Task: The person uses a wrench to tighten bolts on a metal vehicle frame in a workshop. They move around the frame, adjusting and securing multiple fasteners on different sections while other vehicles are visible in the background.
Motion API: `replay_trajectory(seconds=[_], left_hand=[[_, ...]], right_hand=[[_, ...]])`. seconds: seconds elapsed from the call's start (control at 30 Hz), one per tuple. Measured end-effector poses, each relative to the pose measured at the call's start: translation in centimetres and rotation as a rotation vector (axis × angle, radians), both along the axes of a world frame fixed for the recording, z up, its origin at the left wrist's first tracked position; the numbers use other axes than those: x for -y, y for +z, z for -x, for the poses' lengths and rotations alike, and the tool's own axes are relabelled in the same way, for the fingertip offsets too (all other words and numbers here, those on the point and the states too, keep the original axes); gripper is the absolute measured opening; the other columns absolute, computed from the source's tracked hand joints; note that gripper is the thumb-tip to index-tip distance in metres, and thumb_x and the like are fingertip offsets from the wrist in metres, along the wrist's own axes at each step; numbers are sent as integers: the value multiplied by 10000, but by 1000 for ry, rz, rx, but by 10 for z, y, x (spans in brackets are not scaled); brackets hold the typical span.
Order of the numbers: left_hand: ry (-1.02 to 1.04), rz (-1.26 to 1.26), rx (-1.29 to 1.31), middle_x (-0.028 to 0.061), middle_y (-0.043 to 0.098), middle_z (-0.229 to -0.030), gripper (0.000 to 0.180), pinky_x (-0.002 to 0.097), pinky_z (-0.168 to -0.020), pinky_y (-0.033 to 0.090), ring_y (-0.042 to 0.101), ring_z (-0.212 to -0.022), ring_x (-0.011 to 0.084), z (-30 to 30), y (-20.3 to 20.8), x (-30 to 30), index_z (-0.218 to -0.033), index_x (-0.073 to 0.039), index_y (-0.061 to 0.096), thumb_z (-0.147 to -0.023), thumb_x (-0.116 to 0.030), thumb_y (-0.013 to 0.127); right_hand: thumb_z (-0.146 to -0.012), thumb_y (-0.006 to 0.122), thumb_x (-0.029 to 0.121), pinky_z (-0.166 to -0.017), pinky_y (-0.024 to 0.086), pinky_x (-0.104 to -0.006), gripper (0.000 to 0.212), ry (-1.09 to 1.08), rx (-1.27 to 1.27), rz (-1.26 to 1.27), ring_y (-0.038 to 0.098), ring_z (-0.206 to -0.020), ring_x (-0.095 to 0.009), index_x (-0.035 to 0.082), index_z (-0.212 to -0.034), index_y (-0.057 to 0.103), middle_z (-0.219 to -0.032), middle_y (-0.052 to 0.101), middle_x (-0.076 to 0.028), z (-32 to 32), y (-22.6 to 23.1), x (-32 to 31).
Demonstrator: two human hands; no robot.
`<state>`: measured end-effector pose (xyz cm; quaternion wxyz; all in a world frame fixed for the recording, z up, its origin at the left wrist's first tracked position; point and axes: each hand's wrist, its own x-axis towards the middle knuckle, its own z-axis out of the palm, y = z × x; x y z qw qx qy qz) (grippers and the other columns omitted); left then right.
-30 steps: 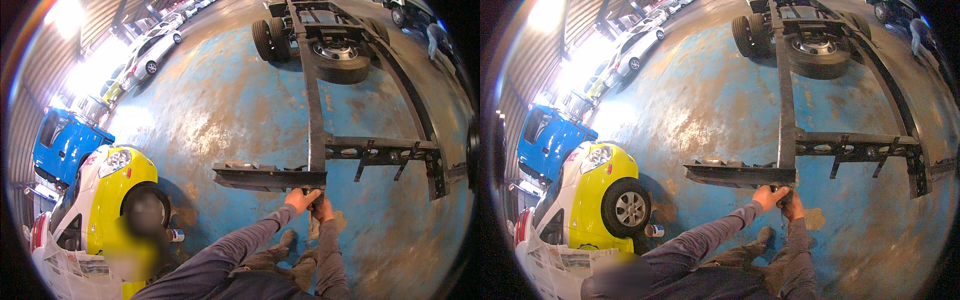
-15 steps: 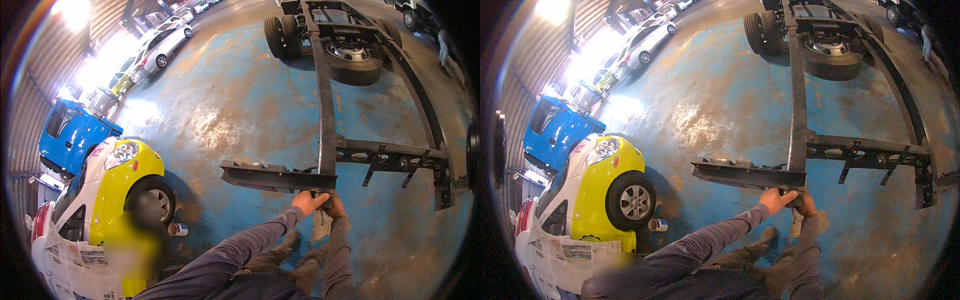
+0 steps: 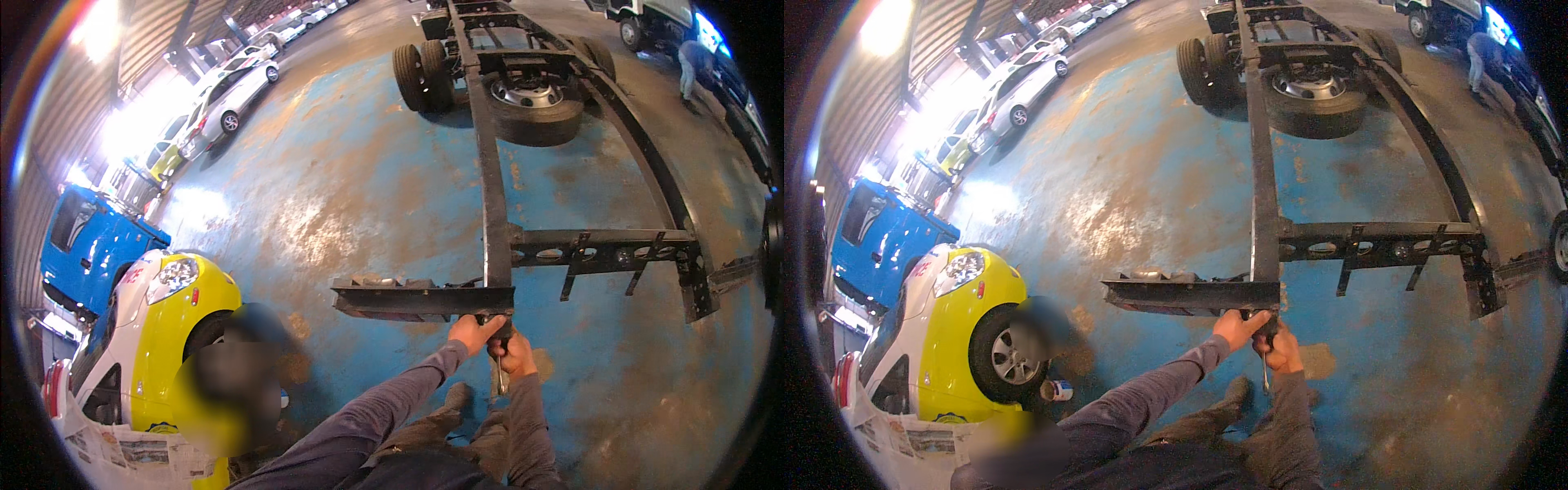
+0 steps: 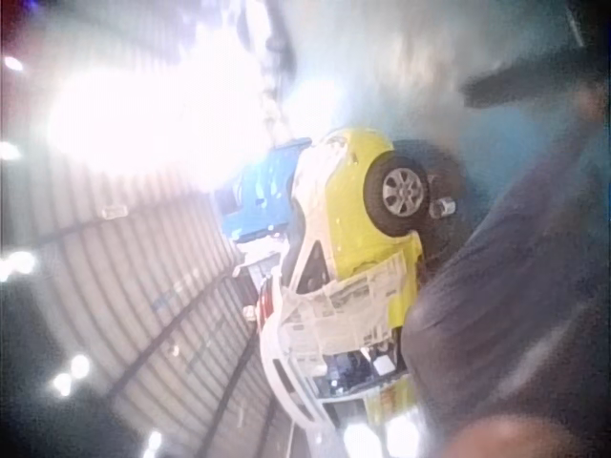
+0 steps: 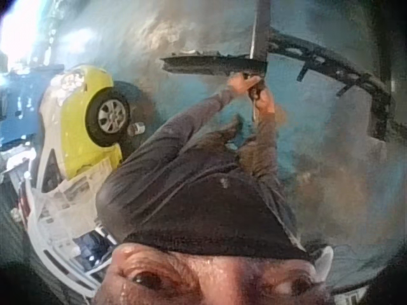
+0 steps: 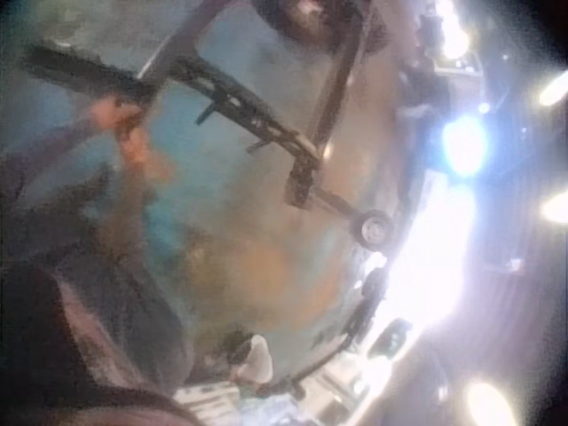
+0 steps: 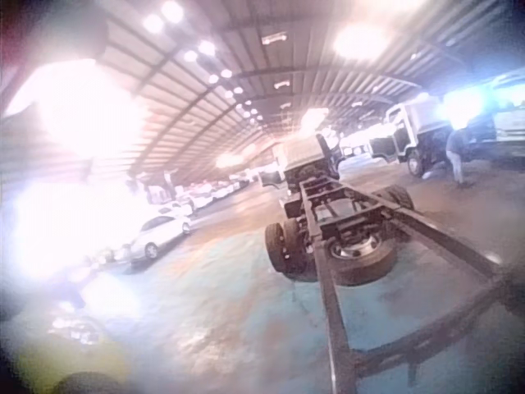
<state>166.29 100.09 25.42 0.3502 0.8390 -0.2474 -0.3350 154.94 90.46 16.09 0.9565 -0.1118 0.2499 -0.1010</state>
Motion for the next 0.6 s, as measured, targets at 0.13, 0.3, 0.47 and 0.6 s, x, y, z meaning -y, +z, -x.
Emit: replay_trajectory(seconds=[0.13, 0.3, 0.47, 0.6], left_hand=[[-5, -263, 97, 257, 675, -945, 839, 438, -782, 512, 664, -895, 381, -4, -30, 0, -935, 48, 685, -762, -762, 546], [-25, -95, 45, 239, 666, -855, 903, 451, -764, 508, 663, -839, 377, -1, -2, 2, -866, 94, 652, -739, -793, 539], [22, -211, 56, 270, 660, -1011, 748, 441, -864, 481, 635, -1004, 395, 4, 3, 5, -1037, 46, 658, -791, -659, 616], [58, -240, 33, 279, 660, -1000, 750, 437, -868, 478, 635, -1009, 392, -1, -7, -7, -999, 70, 659, -787, -649, 627]], right_hand=[[-932, 501, 80, -489, 429, -306, 215, 52, -169, 418, 536, -643, -179, 72, -1146, 523, -888, 586, -62, 16, 27, -5], [-920, 528, 92, -651, 480, -309, 220, 127, -140, 1071, 576, -770, -169, 75, -1139, 509, -917, 607, -38, -13, -32, 7], [-912, 575, 116, -650, 484, -323, 154, 149, -124, 1001, 576, -758, -161, 41, -1042, 541, -919, 614, -46, -18, -76, 18], [-935, 560, 125, -552, 472, -335, 135, 44, -105, 445, 570, -681, -167, 43, -1042, 564, -884, 614, -75, -18, -24, -17]])
